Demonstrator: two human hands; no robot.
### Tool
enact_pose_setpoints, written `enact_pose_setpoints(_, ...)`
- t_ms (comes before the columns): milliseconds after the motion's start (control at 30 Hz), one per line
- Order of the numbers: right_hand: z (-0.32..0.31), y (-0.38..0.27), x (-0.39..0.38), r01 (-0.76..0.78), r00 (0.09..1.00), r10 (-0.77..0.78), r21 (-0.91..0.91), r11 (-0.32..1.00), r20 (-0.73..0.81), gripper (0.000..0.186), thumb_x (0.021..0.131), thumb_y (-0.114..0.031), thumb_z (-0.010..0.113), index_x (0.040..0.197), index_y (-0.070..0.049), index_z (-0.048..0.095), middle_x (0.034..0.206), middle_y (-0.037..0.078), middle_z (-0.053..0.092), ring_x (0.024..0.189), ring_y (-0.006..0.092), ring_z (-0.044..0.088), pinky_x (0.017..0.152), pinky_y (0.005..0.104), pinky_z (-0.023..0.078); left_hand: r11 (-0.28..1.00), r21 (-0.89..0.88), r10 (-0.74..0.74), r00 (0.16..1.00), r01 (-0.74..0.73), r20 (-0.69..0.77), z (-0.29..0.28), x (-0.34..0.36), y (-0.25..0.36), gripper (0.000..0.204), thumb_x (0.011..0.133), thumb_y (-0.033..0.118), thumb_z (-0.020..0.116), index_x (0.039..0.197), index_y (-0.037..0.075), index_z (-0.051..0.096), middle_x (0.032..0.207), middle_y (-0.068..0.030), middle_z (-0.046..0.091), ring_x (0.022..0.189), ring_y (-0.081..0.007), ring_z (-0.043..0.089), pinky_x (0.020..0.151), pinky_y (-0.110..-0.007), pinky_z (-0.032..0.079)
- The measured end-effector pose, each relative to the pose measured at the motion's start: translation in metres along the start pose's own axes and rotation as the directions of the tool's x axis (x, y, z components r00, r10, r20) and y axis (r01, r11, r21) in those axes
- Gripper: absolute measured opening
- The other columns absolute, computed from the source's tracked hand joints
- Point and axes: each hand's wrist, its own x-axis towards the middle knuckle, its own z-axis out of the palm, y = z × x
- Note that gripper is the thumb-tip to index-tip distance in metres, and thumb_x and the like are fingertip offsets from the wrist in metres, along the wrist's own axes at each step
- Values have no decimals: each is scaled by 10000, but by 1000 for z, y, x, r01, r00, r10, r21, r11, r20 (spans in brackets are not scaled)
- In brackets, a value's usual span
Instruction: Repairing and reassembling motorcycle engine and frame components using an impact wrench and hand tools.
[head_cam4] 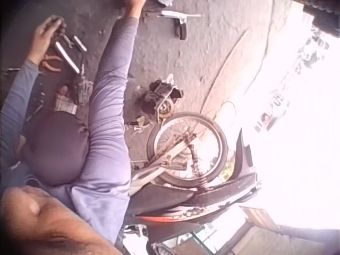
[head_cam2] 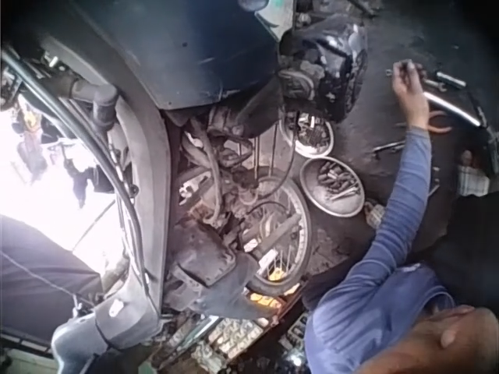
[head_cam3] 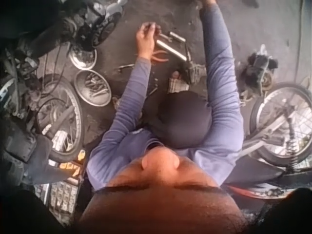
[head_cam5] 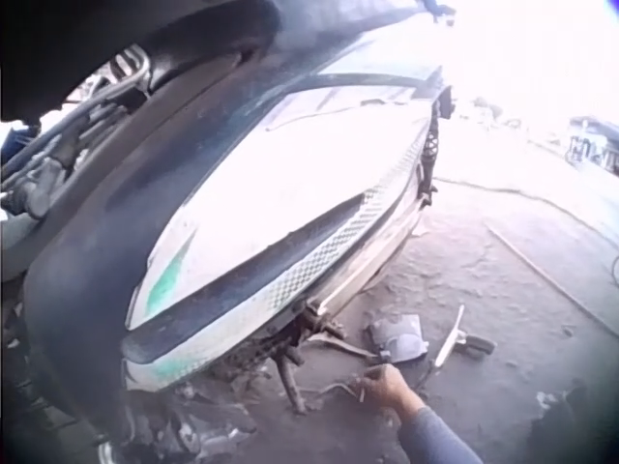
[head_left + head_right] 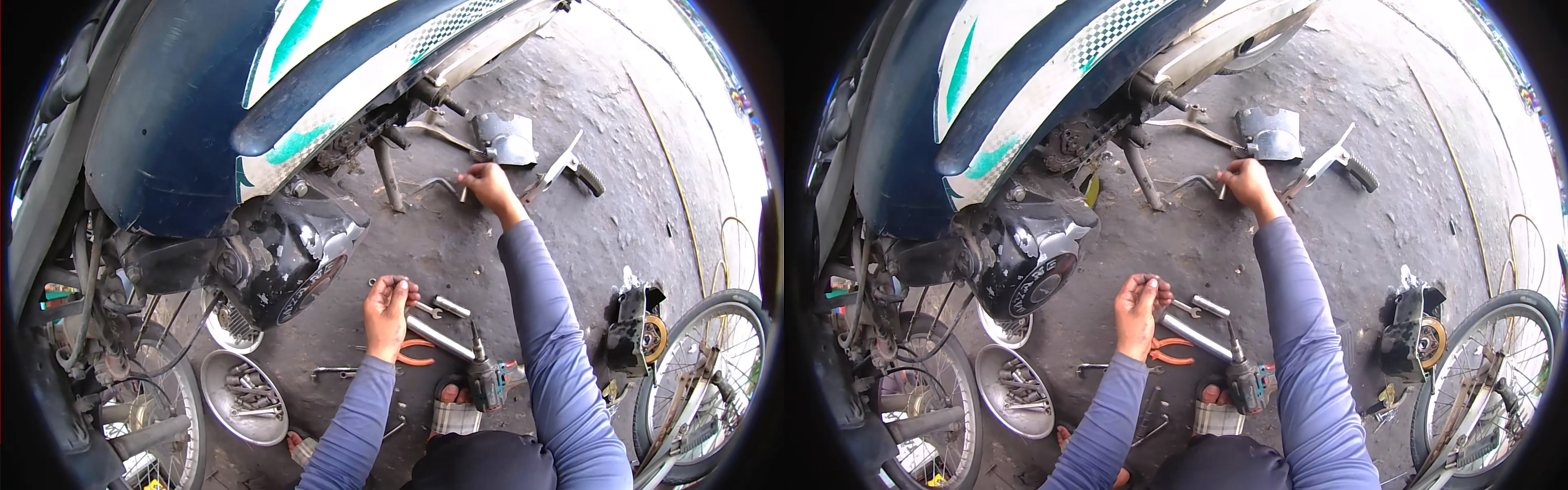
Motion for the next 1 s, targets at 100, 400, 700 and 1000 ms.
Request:
enact_pose_setpoints(100, 1, -52, -10, -290, 942, 137, 533, 795, 307, 291, 851, -299, 721, 871, -22, 637, 672, -18, 557, 575, 87, 474, 513, 270, 388, 998, 69, 11, 999, -8, -45, -31, 6, 4, 76, 952, 90, 542, 977, 28, 576, 858, -71, 656, 735, -135, 635, 667, -259, 531)
enact_pose_setpoints(400, 10, -32, -16, -247, 967, 148, 607, 756, 210, 303, 862, -266, 714, 857, 26, 633, 684, 32, 601, 590, 123, 523, 568, 310, 445, 998, 61, -27, 998, 30, -58, -21, 26, -3, 80, 951, 118, 557, 964, 45, 587, 844, -60, 660, 711, -117, 630, 609, -236, 523)
enact_pose_setpoints(700, -2, -26, -31, 285, 958, -283, -151, 947, 33, 293, 786, -139, 707, 1066, -71, 653, 994, 111, 613, 966, 312, 619, 811, 387, 499, 995, 99, -13, 999, 18, -47, -20, 26, -7, 76, 943, 105, 568, 968, 36, 585, 845, -62, 660, 710, -119, 629, 609, -236, 515)
enact_pose_setpoints(1000, -11, -58, -16, 128, 976, -140, 83, 988, 167, 91, 817, -71, 642, 888, -13, 643, 763, 97, 657, 700, 223, 657, 662, 331, 536, 997, 66, -34, 998, 37, -59, -23, 26, -5, 79, 945, 114, 563, 967, 42, 587, 850, -67, 660, 711, -127, 629, 614, -250, 523)
